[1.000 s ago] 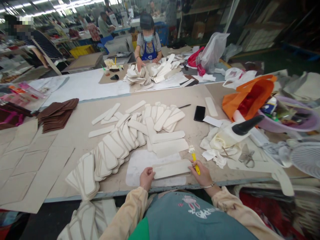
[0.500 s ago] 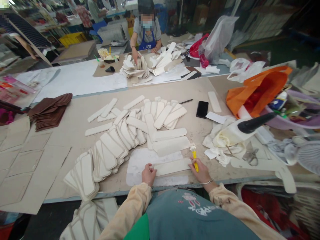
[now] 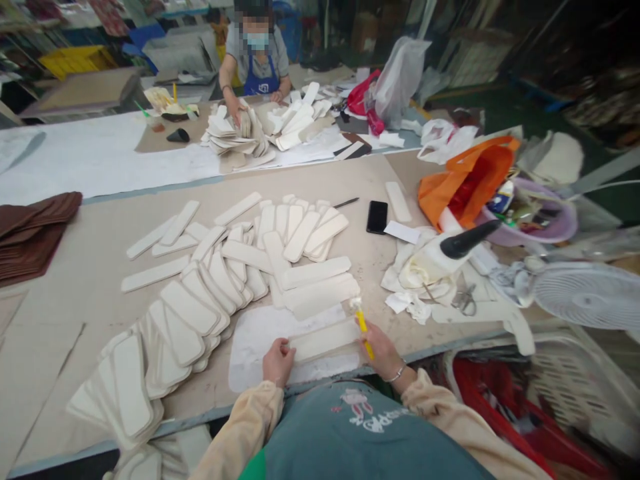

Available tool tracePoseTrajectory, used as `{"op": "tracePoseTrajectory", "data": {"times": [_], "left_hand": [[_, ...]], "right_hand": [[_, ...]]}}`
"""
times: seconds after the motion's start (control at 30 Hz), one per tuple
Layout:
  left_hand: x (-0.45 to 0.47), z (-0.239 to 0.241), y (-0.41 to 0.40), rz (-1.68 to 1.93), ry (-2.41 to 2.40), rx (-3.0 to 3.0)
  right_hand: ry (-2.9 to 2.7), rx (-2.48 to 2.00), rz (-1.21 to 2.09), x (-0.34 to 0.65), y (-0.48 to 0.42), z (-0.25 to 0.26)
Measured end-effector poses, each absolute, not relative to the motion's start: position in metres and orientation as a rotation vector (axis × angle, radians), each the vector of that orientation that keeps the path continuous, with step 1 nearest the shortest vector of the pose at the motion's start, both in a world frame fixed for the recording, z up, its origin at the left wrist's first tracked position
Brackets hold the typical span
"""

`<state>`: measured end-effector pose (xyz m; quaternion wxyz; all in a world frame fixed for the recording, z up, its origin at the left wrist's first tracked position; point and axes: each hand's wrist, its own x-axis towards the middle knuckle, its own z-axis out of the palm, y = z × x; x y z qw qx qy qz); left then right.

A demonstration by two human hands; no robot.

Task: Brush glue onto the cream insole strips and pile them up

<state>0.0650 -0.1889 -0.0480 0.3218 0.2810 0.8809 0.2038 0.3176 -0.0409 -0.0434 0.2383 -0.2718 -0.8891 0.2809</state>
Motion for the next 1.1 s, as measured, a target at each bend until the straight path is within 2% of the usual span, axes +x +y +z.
{"op": "tracePoseTrajectory", "data": {"times": [0.2, 0.57, 0.83, 0.97, 1.1], "left_hand": [[0.061, -0.057, -0.189, 0.449, 2.330, 0.861], [0.065, -0.056, -0.189, 0.431, 2.379, 0.990], [0.068, -0.049, -0.184, 0.378, 2.433, 0.904], [0.073, -0.041, -0.183, 0.511, 2.421, 0.783], [0.085, -0.015, -0.178, 0.851, 2.257, 0.721]], "right_hand": [[-2.628, -0.428, 0.809, 0.301, -0.063, -0.049], [-2.557, -0.771, 0.655, 0.333, -0.047, -0.070], [-2.386, -0.930, 0.716, 0.348, -0.046, -0.060], [-2.361, -0.919, 0.714, 0.358, -0.047, -0.046], [-2.293, -0.929, 0.798, 0.369, -0.048, -0.028]]}}
